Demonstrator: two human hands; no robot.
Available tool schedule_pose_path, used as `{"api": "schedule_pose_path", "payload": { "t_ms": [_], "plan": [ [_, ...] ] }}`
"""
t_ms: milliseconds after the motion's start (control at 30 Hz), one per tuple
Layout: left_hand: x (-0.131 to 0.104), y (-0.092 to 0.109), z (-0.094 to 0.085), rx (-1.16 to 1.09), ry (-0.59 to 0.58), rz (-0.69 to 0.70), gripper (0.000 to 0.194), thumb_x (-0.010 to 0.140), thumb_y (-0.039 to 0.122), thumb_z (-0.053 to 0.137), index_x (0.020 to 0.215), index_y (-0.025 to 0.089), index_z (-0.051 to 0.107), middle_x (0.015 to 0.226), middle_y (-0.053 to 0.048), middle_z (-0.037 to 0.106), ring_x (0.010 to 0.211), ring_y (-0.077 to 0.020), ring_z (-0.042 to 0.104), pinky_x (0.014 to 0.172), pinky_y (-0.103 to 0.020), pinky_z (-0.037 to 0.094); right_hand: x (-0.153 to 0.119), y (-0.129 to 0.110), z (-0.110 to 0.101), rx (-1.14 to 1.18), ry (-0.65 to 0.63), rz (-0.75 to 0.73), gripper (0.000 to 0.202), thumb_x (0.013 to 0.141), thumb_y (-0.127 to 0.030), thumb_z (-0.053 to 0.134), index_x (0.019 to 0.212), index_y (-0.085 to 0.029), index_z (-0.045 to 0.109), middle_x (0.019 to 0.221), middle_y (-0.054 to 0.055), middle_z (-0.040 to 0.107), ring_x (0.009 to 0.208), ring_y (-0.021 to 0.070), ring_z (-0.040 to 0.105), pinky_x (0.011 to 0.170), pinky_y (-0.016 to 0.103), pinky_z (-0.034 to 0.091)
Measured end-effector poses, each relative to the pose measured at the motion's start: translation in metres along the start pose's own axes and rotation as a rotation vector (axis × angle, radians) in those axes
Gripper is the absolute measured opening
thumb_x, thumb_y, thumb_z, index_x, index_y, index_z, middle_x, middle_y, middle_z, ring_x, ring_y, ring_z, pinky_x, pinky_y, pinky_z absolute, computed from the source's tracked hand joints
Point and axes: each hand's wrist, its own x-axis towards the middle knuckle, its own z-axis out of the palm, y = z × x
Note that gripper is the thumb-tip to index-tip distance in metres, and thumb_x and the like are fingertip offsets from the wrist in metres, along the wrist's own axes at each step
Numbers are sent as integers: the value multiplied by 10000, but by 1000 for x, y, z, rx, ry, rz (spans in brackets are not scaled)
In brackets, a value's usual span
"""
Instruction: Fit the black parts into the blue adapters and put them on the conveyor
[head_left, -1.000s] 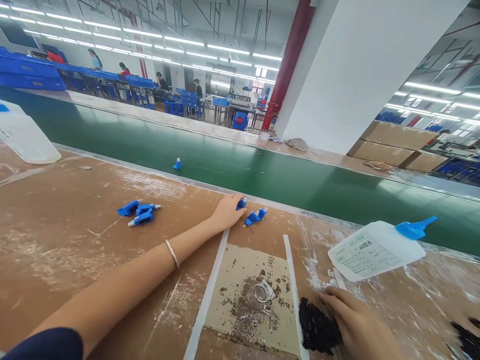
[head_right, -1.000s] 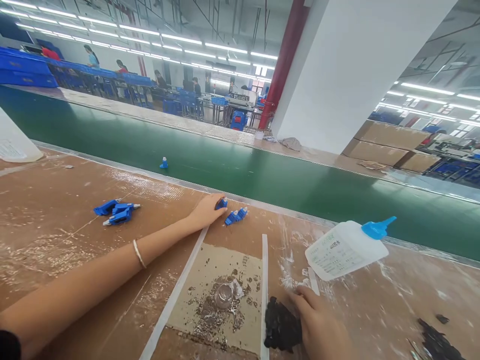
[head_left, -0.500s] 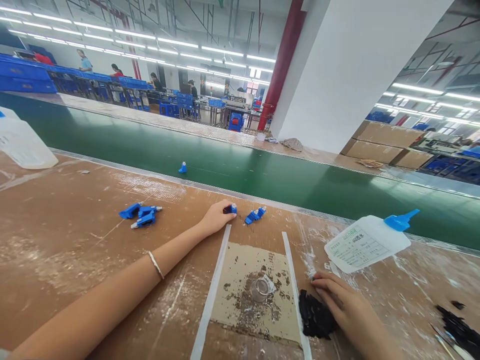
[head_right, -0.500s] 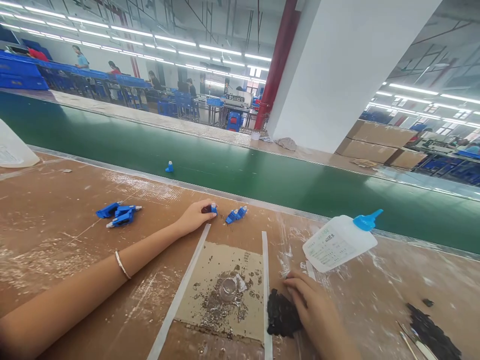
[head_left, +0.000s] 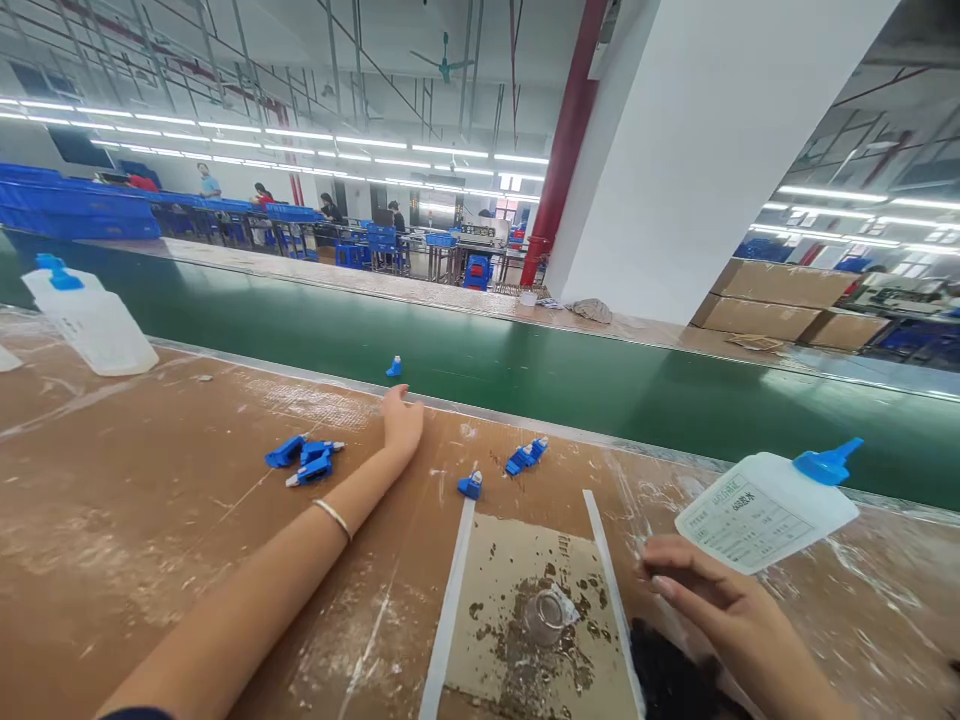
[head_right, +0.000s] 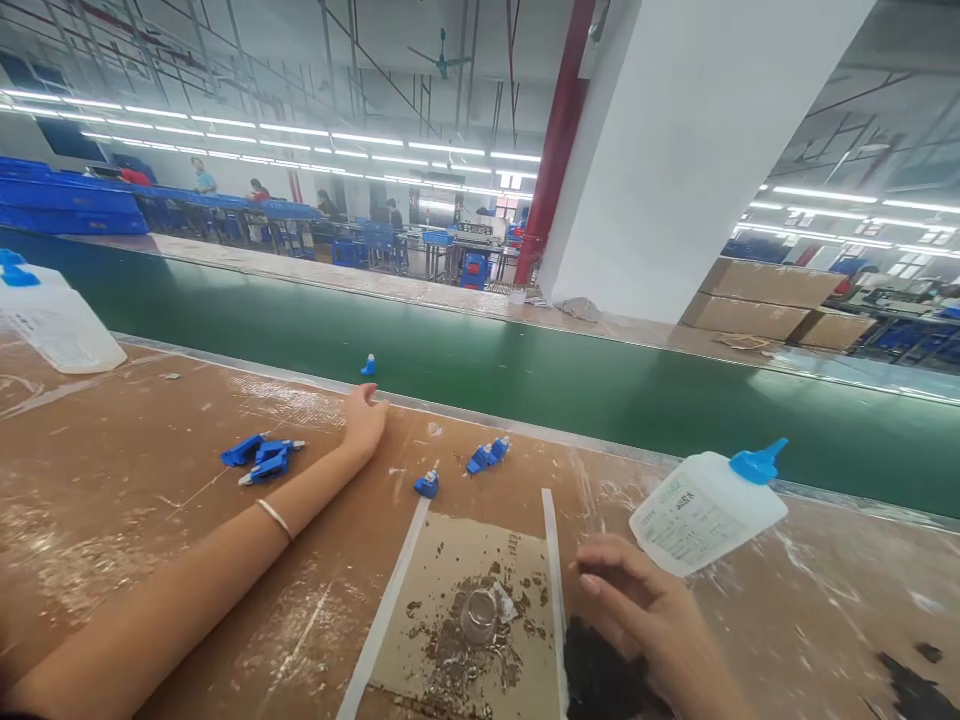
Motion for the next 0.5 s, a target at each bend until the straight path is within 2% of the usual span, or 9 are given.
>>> {"api": "schedule_pose_path", "payload": {
  "t_ms": [33,100,167,233,367,500],
  "plan": [
    [16,-1,4,31,77,-36,429,958,334,633,1346,171,549,1442,-129,507,1320,-316,498,1090,-575,427,3,-8,5,156,36,43,309,720,-507,817,872,-238,809,1095,107,762,939,259,732,835,353,620],
    [46,-1,11,84,165,-78,452,956,333,637,1368,180,532,1467,-129,479,1335,-325,480,1095,-584,421,8,-26,16,466,27,68,324,698,-510,840,889,-248,814,1144,109,751,912,241,733,832,358,624],
    [70,-2,16,127,182,-92,469,951,323,644,1382,183,522,1481,-130,466,1343,-330,471,1098,-588,418,11,-42,29,664,-25,107,317,714,-480,845,937,-258,814,1089,102,768,882,192,728,853,302,613],
    [89,-4,19,164,160,-93,486,948,319,649,1395,185,511,1495,-132,453,1349,-332,466,1102,-589,414,13,-52,40,808,-88,124,265,781,-428,810,993,-270,806,1096,86,773,872,138,720,858,219,592],
    [113,-7,21,223,56,-112,437,944,336,655,1339,175,558,1420,-122,528,1297,-311,518,1090,-575,424,11,-56,53,935,-145,150,206,849,-375,763,1033,-288,793,1134,62,773,895,86,722,867,136,557],
    [115,-3,19,214,-19,-130,331,947,347,654,1213,152,629,1308,-108,607,1229,-283,570,1061,-546,455,11,-54,55,807,-80,70,241,814,-393,793,1030,-287,777,1084,73,788,944,146,747,869,230,599]
  ]
}}
